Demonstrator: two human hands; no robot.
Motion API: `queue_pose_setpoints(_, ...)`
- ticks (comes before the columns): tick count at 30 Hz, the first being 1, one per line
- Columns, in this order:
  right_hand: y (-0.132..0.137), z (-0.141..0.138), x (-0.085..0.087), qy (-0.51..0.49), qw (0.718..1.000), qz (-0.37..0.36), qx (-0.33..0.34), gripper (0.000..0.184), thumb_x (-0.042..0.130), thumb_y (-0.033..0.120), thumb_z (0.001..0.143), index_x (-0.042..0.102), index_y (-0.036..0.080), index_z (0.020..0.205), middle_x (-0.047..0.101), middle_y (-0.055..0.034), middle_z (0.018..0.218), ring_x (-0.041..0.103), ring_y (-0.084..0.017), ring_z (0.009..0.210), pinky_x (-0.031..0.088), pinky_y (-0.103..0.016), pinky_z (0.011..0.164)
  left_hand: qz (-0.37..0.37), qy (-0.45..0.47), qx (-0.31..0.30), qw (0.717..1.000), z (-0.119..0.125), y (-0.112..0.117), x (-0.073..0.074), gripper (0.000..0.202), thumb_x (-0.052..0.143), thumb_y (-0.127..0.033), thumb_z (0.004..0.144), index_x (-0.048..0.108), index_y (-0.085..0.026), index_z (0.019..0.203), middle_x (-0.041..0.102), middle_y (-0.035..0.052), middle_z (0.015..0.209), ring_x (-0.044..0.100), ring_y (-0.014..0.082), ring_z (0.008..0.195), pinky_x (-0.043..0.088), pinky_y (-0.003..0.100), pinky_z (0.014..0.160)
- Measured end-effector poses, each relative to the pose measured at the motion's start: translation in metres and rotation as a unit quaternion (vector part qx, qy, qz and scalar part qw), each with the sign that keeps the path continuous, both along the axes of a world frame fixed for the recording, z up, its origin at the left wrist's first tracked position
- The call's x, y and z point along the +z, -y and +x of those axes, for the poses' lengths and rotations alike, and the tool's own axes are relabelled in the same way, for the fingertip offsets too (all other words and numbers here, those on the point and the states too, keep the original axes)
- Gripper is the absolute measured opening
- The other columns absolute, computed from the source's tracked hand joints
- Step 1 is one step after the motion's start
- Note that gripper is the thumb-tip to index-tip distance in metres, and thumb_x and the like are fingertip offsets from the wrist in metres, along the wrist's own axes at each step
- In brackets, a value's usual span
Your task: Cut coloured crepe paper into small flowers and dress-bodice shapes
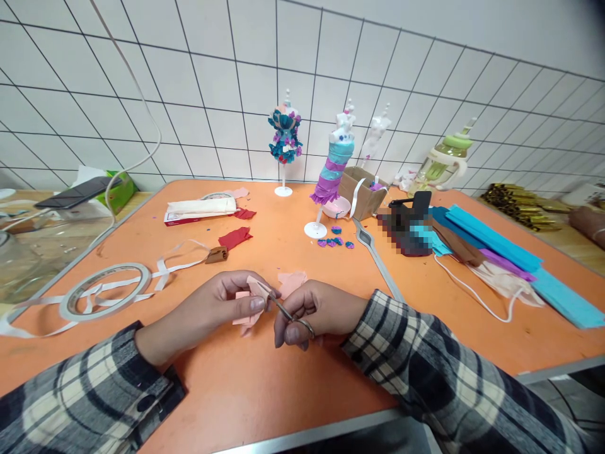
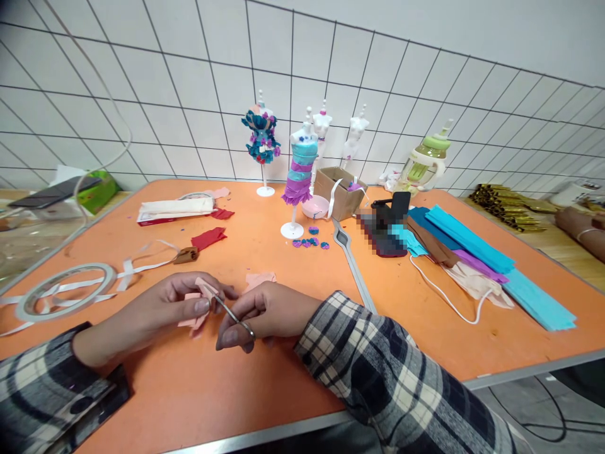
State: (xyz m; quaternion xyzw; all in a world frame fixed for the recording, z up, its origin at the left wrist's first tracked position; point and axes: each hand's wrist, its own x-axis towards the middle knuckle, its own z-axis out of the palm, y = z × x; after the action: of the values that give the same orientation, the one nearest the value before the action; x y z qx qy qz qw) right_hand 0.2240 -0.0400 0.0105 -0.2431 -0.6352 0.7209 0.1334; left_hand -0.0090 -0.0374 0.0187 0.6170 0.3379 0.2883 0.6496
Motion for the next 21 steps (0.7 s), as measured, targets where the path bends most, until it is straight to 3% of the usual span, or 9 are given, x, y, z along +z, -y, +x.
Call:
queue_pose_setpoints(2, 0.0001, 0.0009, 0.0003, -0.007, 1.0, -0.011, 0.011, 0.045, 0.075, 0.053, 0.076, 0.072, 0.011, 0.093, 0.058, 0.0022, 0.064, 0.053, -0.007, 0.057, 0.035, -0.015, 0.044, -0.012, 0.006, 0.001, 1.0, -0.0007, 0.0, -0.0015, 0.033, 0.074, -0.046, 0.081, 0.067, -0.014, 0.08, 0.058, -0.0042, 0.058, 0.047, 0.0071, 0.045, 0.038, 0.02, 0.047)
queue_pose_setpoints(6, 0.0004, 0.0024, 0.0009, -0.037, 0.998, -0.036, 0.033, 0.05, 0.07, 0.059, 0.079, 0.07, 0.011, 0.094, 0.057, 0.0022, 0.066, 0.045, -0.006, 0.053, 0.034, -0.015, 0.042, 0.001, -0.013, 0.001, 1.0, -0.0016, 0.0002, -0.0005, 0.035, 0.073, -0.045, 0.083, 0.065, -0.013, 0.073, 0.056, -0.004, 0.06, 0.046, 0.0064, 0.05, 0.032, 0.019, 0.047)
queue_pose_setpoints(17, 0.0017, 0.0002, 0.0006, -0.037, 0.998, -0.043, 0.04, 0.053, 0.07, 0.061, 0.077, 0.068, 0.01, 0.093, 0.058, 0.0015, 0.068, 0.043, -0.005, 0.053, 0.034, -0.016, 0.042, 0.019, -0.069, -0.026, 0.997, 0.0009, 0.0003, 0.0043, 0.044, 0.07, -0.055, 0.081, 0.063, -0.013, 0.067, 0.054, -0.0032, 0.058, 0.045, 0.0077, 0.049, 0.033, 0.02, 0.047)
queue_pose_setpoints(19, 0.0013, 0.0007, 0.0001, -0.028, 0.999, -0.031, 0.023, 0.049, 0.071, 0.058, 0.077, 0.068, 0.011, 0.09, 0.056, 0.0025, 0.066, 0.046, -0.006, 0.054, 0.035, -0.015, 0.041, 0.021, -0.064, -0.012, 0.998, 0.0001, -0.0003, 0.0021, 0.041, 0.069, -0.053, 0.083, 0.065, -0.014, 0.072, 0.053, -0.004, 0.056, 0.043, 0.0073, 0.046, 0.032, 0.019, 0.044)
queue_pose_setpoints(21, 0.0011, 0.0013, -0.0002, -0.029, 0.999, -0.025, 0.007, 0.046, 0.072, 0.056, 0.077, 0.068, 0.012, 0.088, 0.054, 0.0032, 0.063, 0.048, -0.007, 0.055, 0.035, -0.014, 0.041, 0.021, -0.052, 0.022, 0.998, -0.0007, -0.0011, 0.0, 0.034, 0.069, -0.05, 0.084, 0.068, -0.018, 0.091, 0.051, -0.0063, 0.056, 0.038, 0.0064, 0.042, 0.029, 0.018, 0.04)
